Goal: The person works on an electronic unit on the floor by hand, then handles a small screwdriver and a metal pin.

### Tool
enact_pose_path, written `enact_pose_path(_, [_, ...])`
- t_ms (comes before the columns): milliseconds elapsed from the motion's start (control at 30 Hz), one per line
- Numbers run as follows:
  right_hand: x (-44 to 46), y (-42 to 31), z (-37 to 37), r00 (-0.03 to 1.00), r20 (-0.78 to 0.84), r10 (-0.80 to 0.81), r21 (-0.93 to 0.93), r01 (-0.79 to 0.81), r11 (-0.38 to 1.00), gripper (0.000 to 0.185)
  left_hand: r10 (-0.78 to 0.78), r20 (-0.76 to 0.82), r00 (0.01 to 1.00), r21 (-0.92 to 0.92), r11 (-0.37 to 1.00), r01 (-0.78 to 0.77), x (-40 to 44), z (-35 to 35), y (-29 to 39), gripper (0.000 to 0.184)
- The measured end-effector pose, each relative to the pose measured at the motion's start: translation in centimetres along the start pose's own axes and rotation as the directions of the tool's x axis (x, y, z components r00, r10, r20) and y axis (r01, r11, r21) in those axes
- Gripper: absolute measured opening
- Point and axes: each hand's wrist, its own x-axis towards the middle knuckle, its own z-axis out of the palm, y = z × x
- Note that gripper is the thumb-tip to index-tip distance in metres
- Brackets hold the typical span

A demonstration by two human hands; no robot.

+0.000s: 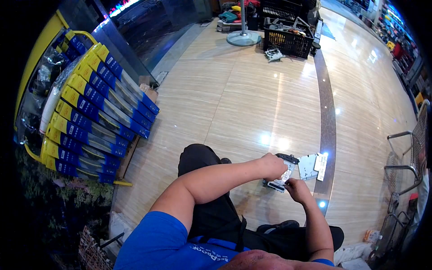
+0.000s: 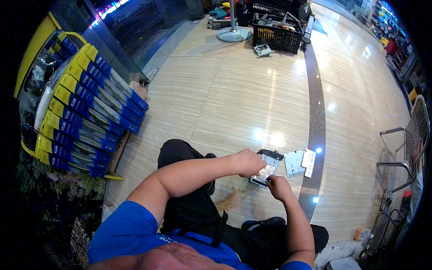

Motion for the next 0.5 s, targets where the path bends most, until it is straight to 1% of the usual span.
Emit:
enact_pose_path(67, [-0.1, -0.4, -0.1, 0.999, 0.003, 0.049, 0.009, -0.049, 0.999, 0.02, -0.01, -0.021, 1.0, 0.018, 1.0, 0.01, 0.0, 0.0, 0.1, 0.02])
enact_pose_path(100, [0.0, -0.2, 0.0, 0.999, 0.003, 0.049, 0.008, -0.049, 0.999, 0.02, -0.01, -0.021, 1.0, 0.018, 1.0, 0.01, 0.0, 0.0, 0.1, 0.02])
enact_pose_path(167, [0.0, 0.5, 0.3, 0.999, -0.017, -0.037, 0.027, 0.038, 0.999, 0.02, -0.012, -0.013, 1.0, 0.015, 1.0, 0.012, -0.1, 0.0, 0.1, 0.02])
enact_pose_path(500, [-0.3, -0.6, -0.5, 0.999, 0.02, -0.047, -0.019, 0.048, 0.999, 0.02, -0.004, -0.039, 0.999, 0.017, 1.0, 0.004, 0.0, 0.3, 0.0, 0.021])
